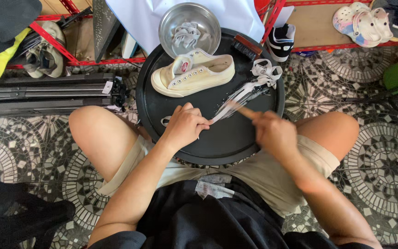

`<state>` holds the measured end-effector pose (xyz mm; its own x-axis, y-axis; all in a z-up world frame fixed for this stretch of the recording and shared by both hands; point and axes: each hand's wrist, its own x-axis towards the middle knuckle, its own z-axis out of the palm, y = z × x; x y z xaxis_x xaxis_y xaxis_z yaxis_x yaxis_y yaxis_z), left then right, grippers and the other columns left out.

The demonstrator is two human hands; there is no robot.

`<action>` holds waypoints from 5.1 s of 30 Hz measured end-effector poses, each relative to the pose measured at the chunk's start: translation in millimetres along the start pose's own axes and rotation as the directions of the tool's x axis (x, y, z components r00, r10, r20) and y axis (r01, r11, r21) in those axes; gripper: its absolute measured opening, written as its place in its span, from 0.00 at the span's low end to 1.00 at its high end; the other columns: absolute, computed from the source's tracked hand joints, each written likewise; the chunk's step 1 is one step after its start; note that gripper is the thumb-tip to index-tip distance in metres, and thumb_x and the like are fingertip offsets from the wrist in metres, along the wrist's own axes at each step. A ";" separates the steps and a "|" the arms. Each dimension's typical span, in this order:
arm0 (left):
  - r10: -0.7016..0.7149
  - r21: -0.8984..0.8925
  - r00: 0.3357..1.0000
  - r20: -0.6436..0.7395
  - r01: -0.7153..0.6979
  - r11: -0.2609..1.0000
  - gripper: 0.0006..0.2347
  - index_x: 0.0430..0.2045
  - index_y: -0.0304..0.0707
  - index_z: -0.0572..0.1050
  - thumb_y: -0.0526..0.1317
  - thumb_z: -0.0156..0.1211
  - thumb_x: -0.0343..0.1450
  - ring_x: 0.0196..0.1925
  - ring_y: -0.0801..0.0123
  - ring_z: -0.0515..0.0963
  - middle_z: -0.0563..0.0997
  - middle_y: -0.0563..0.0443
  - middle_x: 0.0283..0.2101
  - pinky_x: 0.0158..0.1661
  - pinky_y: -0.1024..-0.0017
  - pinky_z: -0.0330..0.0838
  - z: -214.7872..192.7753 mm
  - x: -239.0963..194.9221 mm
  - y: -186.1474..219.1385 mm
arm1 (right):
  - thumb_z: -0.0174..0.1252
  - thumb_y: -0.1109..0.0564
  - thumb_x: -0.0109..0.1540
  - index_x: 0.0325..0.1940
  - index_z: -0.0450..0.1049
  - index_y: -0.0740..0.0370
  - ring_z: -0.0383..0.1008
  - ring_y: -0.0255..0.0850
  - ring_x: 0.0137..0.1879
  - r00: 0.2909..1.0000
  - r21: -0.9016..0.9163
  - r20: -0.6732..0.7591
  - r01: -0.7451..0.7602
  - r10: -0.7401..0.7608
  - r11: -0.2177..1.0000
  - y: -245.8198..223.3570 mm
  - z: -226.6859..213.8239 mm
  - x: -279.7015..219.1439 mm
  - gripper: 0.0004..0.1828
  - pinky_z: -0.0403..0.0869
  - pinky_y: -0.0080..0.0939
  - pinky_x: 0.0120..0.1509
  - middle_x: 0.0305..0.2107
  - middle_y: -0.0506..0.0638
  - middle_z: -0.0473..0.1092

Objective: The person sits on the floor and scrubs a white shoelace with a brush and cleaning solution on a black bucket lid. They repeatedly dip the brush into a metal bowl of water and scrub different sections of the lace.

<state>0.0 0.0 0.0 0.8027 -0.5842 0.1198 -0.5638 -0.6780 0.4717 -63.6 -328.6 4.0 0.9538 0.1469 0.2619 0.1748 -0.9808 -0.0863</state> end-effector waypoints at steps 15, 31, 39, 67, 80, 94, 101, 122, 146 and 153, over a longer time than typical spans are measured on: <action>0.009 0.005 1.000 0.003 -0.009 1.000 0.08 0.35 0.56 0.91 0.51 0.68 0.76 0.46 0.60 0.75 0.82 0.53 0.33 0.52 0.57 0.68 -2.0 0.8 -0.6 | 0.59 0.42 0.70 0.38 0.83 0.44 0.82 0.59 0.30 0.995 -0.166 -0.059 -0.090 0.081 0.982 44.0 20.9 12.5 0.12 0.81 0.60 0.35 0.34 0.44 0.75; 0.008 -0.005 1.000 -0.005 -0.008 1.000 0.08 0.36 0.56 0.91 0.51 0.69 0.76 0.46 0.59 0.76 0.83 0.52 0.33 0.52 0.57 0.69 0.3 1.0 0.5 | 0.64 0.46 0.61 0.38 0.88 0.41 0.86 0.58 0.38 1.000 0.006 0.025 -0.016 0.016 1.000 -10.0 -14.5 3.0 0.08 0.83 0.65 0.40 0.36 0.45 0.82; 0.022 0.021 1.000 -0.020 -0.022 1.000 0.07 0.36 0.57 0.91 0.50 0.70 0.75 0.46 0.59 0.76 0.84 0.52 0.35 0.52 0.56 0.69 4.3 -0.4 -1.0 | 0.57 0.41 0.72 0.43 0.86 0.36 0.84 0.54 0.32 0.994 -0.206 -0.076 -0.095 0.081 0.974 37.2 14.7 16.5 0.13 0.83 0.56 0.37 0.38 0.40 0.77; 0.011 0.009 1.000 -0.020 -0.011 1.000 0.06 0.34 0.65 0.91 0.52 0.68 0.74 0.46 0.58 0.78 0.84 0.54 0.34 0.51 0.57 0.69 9.2 3.4 -6.9 | 0.61 0.43 0.64 0.25 0.80 0.43 0.85 0.60 0.39 0.995 0.226 0.101 -0.010 -0.014 0.974 -18.0 -15.4 10.8 0.14 0.81 0.64 0.40 0.31 0.38 0.81; -0.002 -0.031 1.000 0.010 0.003 1.000 0.08 0.38 0.59 0.91 0.51 0.67 0.77 0.46 0.60 0.76 0.83 0.53 0.34 0.52 0.58 0.67 0.5 0.4 -0.9 | 0.57 0.48 0.66 0.30 0.84 0.47 0.85 0.61 0.38 0.994 0.203 0.101 0.019 -0.040 0.979 2.7 -6.9 10.3 0.14 0.83 0.63 0.43 0.34 0.41 0.81; 0.009 -0.028 1.000 0.021 -0.009 1.000 0.08 0.38 0.55 0.91 0.50 0.69 0.76 0.46 0.58 0.76 0.84 0.51 0.35 0.52 0.56 0.68 -3.6 1.2 1.3 | 0.58 0.40 0.67 0.34 0.85 0.42 0.85 0.55 0.41 0.998 -0.010 -0.014 -0.063 0.062 0.998 39.4 2.8 21.7 0.15 0.83 0.61 0.42 0.35 0.41 0.80; 0.016 -0.025 1.000 -0.001 -0.016 1.000 0.08 0.34 0.58 0.91 0.52 0.69 0.75 0.46 0.55 0.78 0.84 0.50 0.34 0.51 0.55 0.69 1.0 0.8 -1.5 | 0.55 0.48 0.73 0.44 0.89 0.45 0.85 0.56 0.37 0.991 0.221 0.121 0.035 -0.063 0.975 -2.7 -31.8 17.2 0.15 0.85 0.62 0.37 0.33 0.40 0.81; -0.008 -0.012 1.000 0.016 0.008 1.000 0.08 0.37 0.59 0.91 0.52 0.69 0.75 0.47 0.58 0.77 0.82 0.53 0.36 0.52 0.58 0.68 3.2 2.1 -2.8 | 0.57 0.44 0.65 0.32 0.84 0.43 0.84 0.58 0.35 0.998 -0.077 -0.010 -0.060 0.059 0.995 34.9 3.3 31.0 0.13 0.82 0.60 0.39 0.35 0.42 0.79; 0.030 -0.007 0.999 -0.031 -0.030 1.000 0.08 0.31 0.53 0.84 0.50 0.67 0.76 0.44 0.59 0.75 0.76 0.55 0.33 0.50 0.58 0.67 10.3 4.7 -1.1 | 0.58 0.47 0.67 0.36 0.85 0.44 0.83 0.57 0.33 0.998 -0.029 -0.010 -0.056 0.055 0.998 26.1 4.5 18.2 0.11 0.82 0.59 0.38 0.33 0.43 0.78; 0.033 0.007 0.999 -0.027 -0.033 0.999 0.08 0.31 0.54 0.82 0.51 0.66 0.77 0.45 0.60 0.75 0.76 0.56 0.33 0.50 0.58 0.68 12.8 2.7 -2.4 | 0.56 0.43 0.65 0.41 0.83 0.37 0.84 0.59 0.35 0.996 -0.005 0.084 0.043 -0.042 0.999 5.9 12.7 1.2 0.10 0.82 0.67 0.40 0.32 0.45 0.76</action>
<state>1.0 -5.6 -12.0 0.7885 -0.5942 0.1587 -0.5913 -0.6615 0.4613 -58.4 -332.5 -8.5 0.9628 0.1984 0.1836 0.2141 -0.9743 -0.0700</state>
